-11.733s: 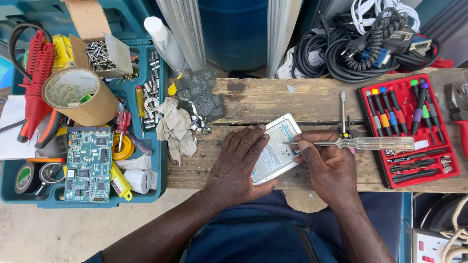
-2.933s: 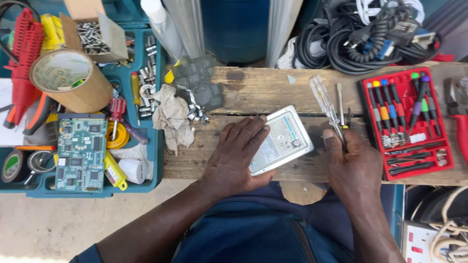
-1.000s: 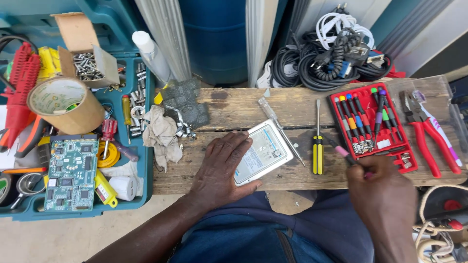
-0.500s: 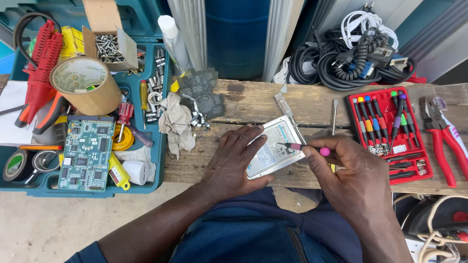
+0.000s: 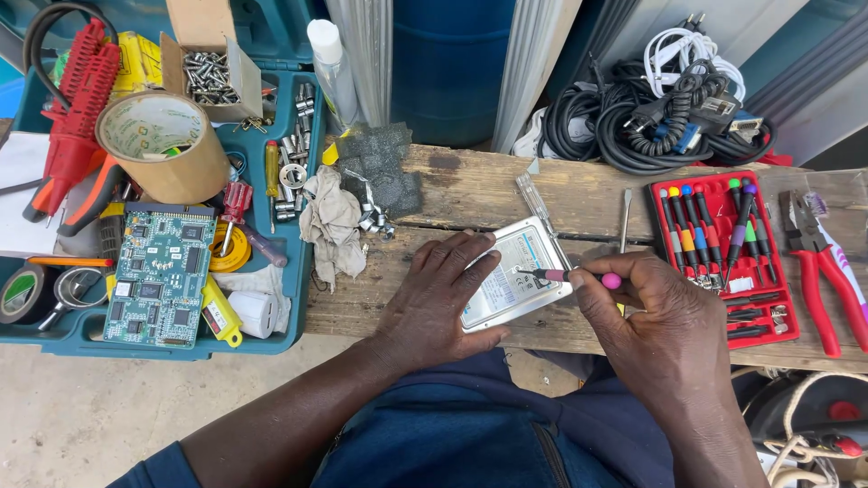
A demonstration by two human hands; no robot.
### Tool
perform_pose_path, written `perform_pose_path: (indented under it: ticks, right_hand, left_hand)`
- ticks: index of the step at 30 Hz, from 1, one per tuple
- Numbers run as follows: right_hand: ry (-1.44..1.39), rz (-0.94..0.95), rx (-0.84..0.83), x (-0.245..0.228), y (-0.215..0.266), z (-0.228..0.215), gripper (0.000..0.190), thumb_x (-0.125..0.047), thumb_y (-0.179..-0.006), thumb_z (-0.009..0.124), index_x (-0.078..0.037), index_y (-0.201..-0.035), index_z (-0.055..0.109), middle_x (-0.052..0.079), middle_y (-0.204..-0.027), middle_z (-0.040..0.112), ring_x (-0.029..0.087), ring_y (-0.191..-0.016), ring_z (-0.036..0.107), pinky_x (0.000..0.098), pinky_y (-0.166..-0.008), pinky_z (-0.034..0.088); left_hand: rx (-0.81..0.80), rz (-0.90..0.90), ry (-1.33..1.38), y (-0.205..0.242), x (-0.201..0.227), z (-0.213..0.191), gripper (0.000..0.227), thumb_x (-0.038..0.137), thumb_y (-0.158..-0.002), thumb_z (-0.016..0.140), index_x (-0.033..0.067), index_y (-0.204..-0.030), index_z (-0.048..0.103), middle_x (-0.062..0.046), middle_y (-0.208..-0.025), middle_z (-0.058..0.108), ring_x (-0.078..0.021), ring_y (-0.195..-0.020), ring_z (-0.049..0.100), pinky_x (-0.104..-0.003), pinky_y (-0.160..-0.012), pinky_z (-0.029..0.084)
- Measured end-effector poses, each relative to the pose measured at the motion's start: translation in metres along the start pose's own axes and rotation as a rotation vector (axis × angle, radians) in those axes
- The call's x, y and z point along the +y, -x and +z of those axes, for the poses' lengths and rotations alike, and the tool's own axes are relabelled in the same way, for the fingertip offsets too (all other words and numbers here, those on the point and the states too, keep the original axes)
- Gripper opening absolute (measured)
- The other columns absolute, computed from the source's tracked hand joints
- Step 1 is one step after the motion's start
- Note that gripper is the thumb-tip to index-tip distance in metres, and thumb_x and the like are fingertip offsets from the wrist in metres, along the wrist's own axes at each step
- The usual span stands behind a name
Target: Disassembling a hard drive using screwdrivers and prying tools on a workbench
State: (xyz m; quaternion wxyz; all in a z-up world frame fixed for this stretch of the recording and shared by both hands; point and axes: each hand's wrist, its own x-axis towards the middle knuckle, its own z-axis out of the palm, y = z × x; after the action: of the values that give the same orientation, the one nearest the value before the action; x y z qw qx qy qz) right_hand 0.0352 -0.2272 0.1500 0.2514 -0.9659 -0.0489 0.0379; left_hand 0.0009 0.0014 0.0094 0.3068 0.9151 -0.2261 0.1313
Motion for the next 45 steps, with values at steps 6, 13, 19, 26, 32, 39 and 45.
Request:
perform_pose_path:
  ticks: [6,13,19,26,32,39,45]
  right_hand:
    - [-0.032,-0.027,0.038,0.003,0.001,0.003,0.019,-0.033,-0.095,0.079,-0.019,-0.107,0.082,-0.006,-0.099,0.080,0.009,-0.089,0.073,0.0279,-0.080,0.053]
    - [0.036,0.051,0.002,-0.001,-0.005,0.003,0.020,-0.040,-0.095,0.077,-0.023,-0.106,0.083,-0.008,-0.091,0.077,0.011,-0.081,0.072,0.0310,-0.075,0.051]
    - [0.104,-0.064,0.010,-0.012,-0.018,0.011,0.029,-0.048,-0.093,0.081,-0.020,-0.100,0.078,-0.004,-0.073,0.072,0.019,-0.065,0.067,0.0396,-0.064,0.049]
    - [0.048,-0.267,0.013,-0.017,-0.027,0.021,0.025,-0.040,-0.100,0.076,-0.016,-0.105,0.075,0.001,-0.087,0.076,0.023,-0.069,0.070,0.0403,-0.063,0.049]
    - [0.029,-0.688,-0.114,-0.013,-0.040,-0.003,0.020,-0.027,-0.104,0.068,-0.009,-0.112,0.074,0.003,-0.105,0.077,0.022,-0.091,0.076,0.0364,-0.079,0.055]
    - [-0.081,-0.573,-0.285,-0.015,-0.037,0.006,0.025,-0.024,-0.108,0.056,-0.013,-0.128,0.067,0.004,-0.117,0.077,0.026,-0.101,0.075,0.0408,-0.087,0.054]
    - [0.199,-0.445,0.020,-0.009,-0.032,0.020,0.033,-0.047,-0.103,0.066,-0.023,-0.126,0.073,-0.001,-0.109,0.069,0.025,-0.095,0.071,0.0451,-0.067,0.054]
  left_hand:
    - [0.004,0.002,0.014,0.000,-0.001,0.000,0.093,0.057,-0.078,0.087,0.0045,-0.146,0.052,-0.017,-0.160,0.049,-0.0396,-0.147,0.047,-0.058,-0.120,0.036]
    - [0.006,0.008,0.022,0.001,-0.002,0.003,0.093,0.057,-0.078,0.088,0.0044,-0.147,0.052,-0.017,-0.160,0.048,-0.0407,-0.147,0.047,-0.059,-0.120,0.036]
    - [0.000,0.005,0.028,0.001,-0.002,0.004,0.093,0.058,-0.079,0.087,0.0053,-0.147,0.052,-0.017,-0.161,0.048,-0.0413,-0.148,0.047,-0.060,-0.119,0.037]
    - [-0.001,0.001,0.023,0.003,-0.004,0.006,0.094,0.059,-0.081,0.085,0.0071,-0.151,0.049,-0.017,-0.162,0.048,-0.0409,-0.149,0.046,-0.060,-0.120,0.036]
    - [-0.019,0.003,0.012,0.002,-0.004,0.006,0.093,0.060,-0.083,0.083,0.0059,-0.151,0.050,-0.018,-0.162,0.048,-0.0411,-0.149,0.046,-0.059,-0.121,0.035]
    - [-0.030,-0.009,-0.011,0.004,-0.005,0.008,0.093,0.060,-0.082,0.084,0.0071,-0.151,0.049,-0.015,-0.163,0.046,-0.0395,-0.151,0.044,-0.060,-0.121,0.034]
    - [0.034,0.029,0.021,0.004,-0.003,0.008,0.093,0.058,-0.081,0.088,0.0061,-0.149,0.050,-0.017,-0.161,0.048,-0.0406,-0.150,0.046,-0.059,-0.120,0.037]
